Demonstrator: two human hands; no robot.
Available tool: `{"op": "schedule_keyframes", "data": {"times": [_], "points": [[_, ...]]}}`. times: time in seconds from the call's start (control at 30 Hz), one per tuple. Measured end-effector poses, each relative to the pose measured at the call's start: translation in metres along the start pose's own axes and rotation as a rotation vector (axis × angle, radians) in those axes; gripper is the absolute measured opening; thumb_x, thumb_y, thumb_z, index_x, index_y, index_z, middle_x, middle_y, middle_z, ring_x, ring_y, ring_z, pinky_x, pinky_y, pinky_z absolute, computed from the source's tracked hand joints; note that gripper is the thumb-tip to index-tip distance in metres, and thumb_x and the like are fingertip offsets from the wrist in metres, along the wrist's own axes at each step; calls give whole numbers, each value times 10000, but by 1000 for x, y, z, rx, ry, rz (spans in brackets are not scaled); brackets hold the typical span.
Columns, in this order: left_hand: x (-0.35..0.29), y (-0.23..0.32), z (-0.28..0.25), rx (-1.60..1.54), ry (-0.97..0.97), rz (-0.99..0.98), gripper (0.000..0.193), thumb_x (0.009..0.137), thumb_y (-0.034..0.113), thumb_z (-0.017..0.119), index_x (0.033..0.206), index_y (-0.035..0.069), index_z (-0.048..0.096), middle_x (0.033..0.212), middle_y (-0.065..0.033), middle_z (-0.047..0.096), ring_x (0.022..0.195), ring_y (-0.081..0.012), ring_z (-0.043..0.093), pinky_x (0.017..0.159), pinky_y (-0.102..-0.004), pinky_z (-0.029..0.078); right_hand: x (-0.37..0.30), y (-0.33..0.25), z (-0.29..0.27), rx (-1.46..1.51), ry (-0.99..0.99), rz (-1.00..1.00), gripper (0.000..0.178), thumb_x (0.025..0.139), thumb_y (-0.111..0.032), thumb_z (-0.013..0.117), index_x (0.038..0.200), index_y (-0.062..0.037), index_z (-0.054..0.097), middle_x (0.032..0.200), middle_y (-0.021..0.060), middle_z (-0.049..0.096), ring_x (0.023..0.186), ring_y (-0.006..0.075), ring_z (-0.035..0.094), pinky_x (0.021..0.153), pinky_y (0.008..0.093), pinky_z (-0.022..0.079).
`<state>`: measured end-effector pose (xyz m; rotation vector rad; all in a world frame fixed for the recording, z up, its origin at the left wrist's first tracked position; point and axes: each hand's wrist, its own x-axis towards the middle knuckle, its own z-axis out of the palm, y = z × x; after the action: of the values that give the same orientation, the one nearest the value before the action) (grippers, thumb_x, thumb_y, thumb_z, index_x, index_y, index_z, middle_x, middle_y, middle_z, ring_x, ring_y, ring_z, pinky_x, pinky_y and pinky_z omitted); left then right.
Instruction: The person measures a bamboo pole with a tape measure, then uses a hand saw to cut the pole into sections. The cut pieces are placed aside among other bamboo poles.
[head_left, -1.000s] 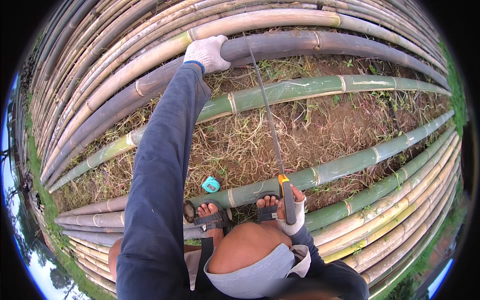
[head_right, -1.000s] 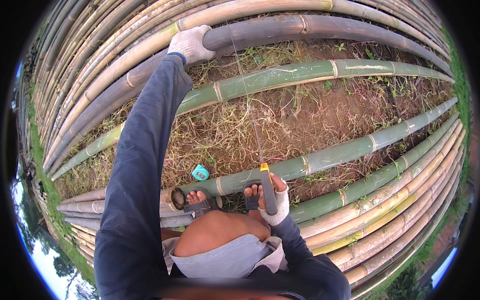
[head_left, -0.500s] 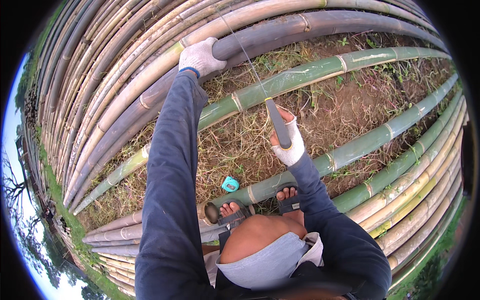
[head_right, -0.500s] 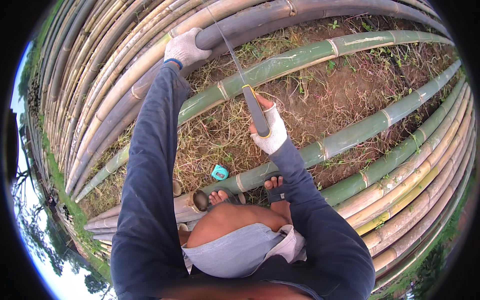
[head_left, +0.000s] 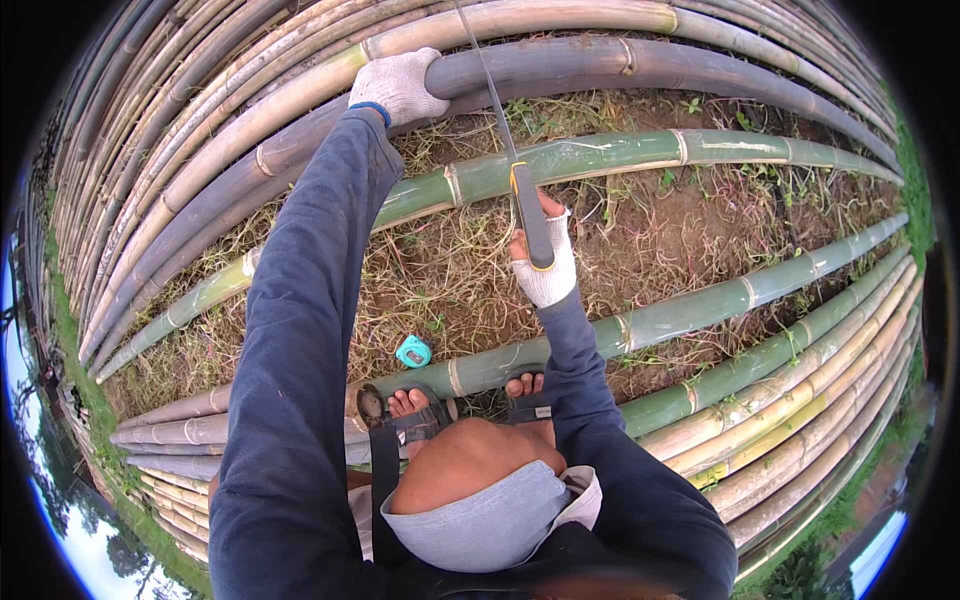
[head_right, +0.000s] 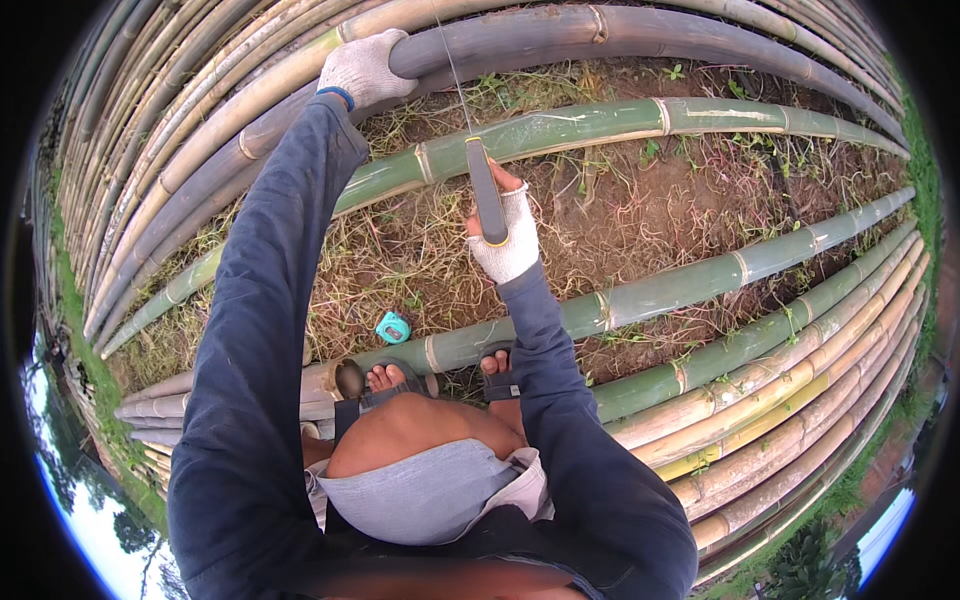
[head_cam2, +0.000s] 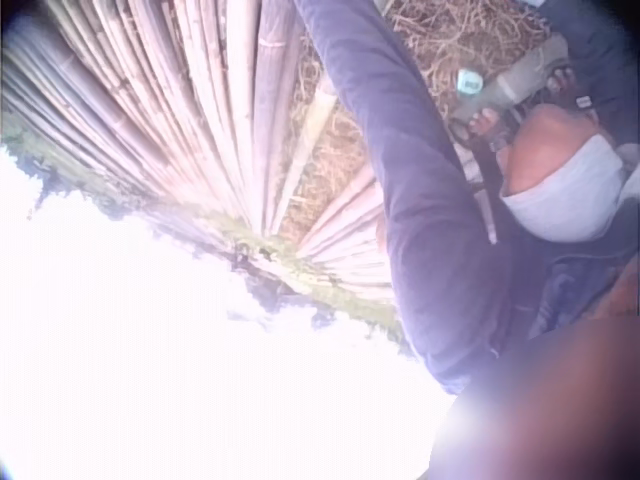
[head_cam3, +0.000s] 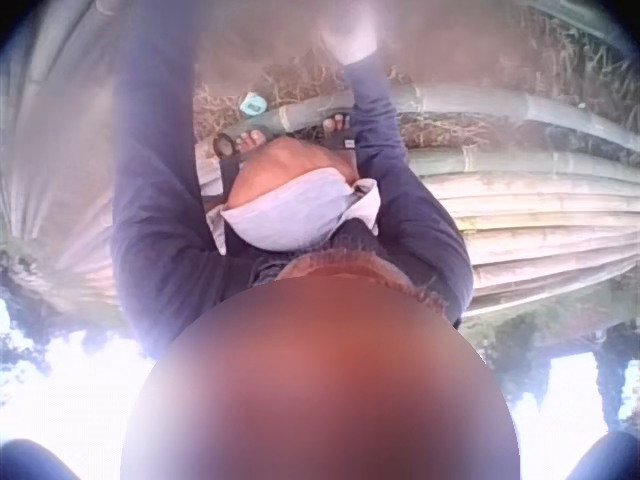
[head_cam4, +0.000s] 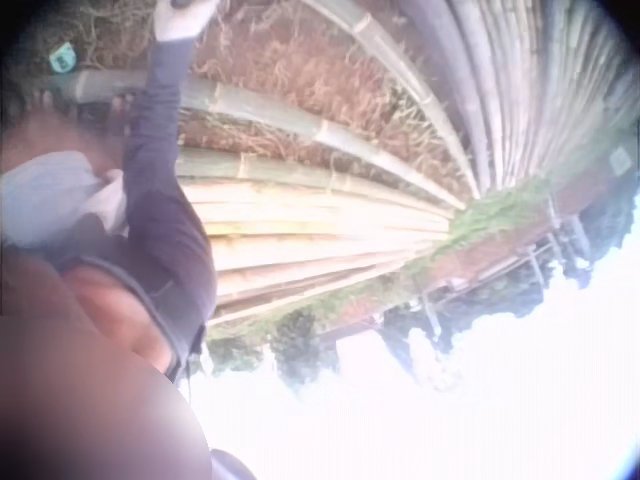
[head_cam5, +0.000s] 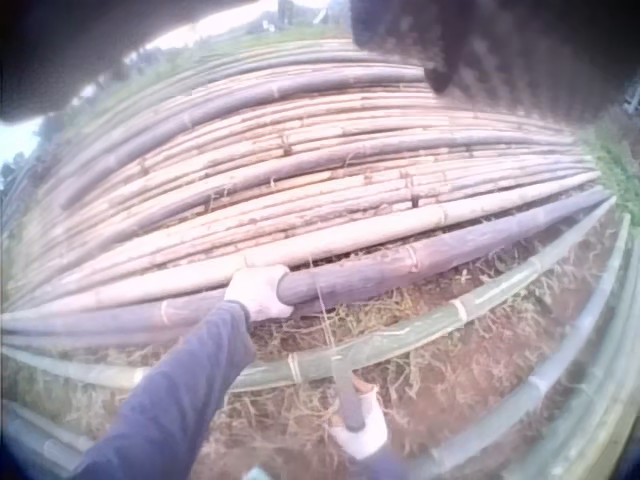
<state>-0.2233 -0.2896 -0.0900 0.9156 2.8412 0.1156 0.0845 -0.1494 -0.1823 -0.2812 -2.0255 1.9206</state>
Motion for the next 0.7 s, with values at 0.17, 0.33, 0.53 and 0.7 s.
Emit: {"op": "schedule_keyframes", "data": {"times": [0.17,0.33,0.53,0.7], "points": [[0,-3,-1,9,26,53,750,724,518,811,1392,200,687,1290,-129,766,1179,-338,740,1031,-477,589,-47,-34,-19,-130,-36,6,754,898,50,645,1609,-62,420,1253,71,604,851,101,607,838,284,543],[11,-14,0,-37,-26,48,764,708,527,818,1384,192,700,1240,-139,783,1159,-345,746,1029,-462,589,-143,-80,-51,-111,-68,38,622,964,21,573,1555,-64,398,1302,127,556,827,110,583,779,294,547],[11,-17,18,-30,48,57,767,696,510,821,1377,175,708,1193,-128,796,1103,-313,768,989,-451,603,-87,-45,-41,-292,-59,123,553,974,-9,686,1480,-49,468,1330,166,582,1082,225,619,1009,383,502],[-5,-19,-9,-96,-53,37,715,638,470,845,1268,143,753,1127,-175,798,1071,-368,766,955,-486,593,7,0,-5,-159,-12,108,446,1058,-39,630,1472,-70,467,1206,80,578,983,147,574,895,330,523]]}}
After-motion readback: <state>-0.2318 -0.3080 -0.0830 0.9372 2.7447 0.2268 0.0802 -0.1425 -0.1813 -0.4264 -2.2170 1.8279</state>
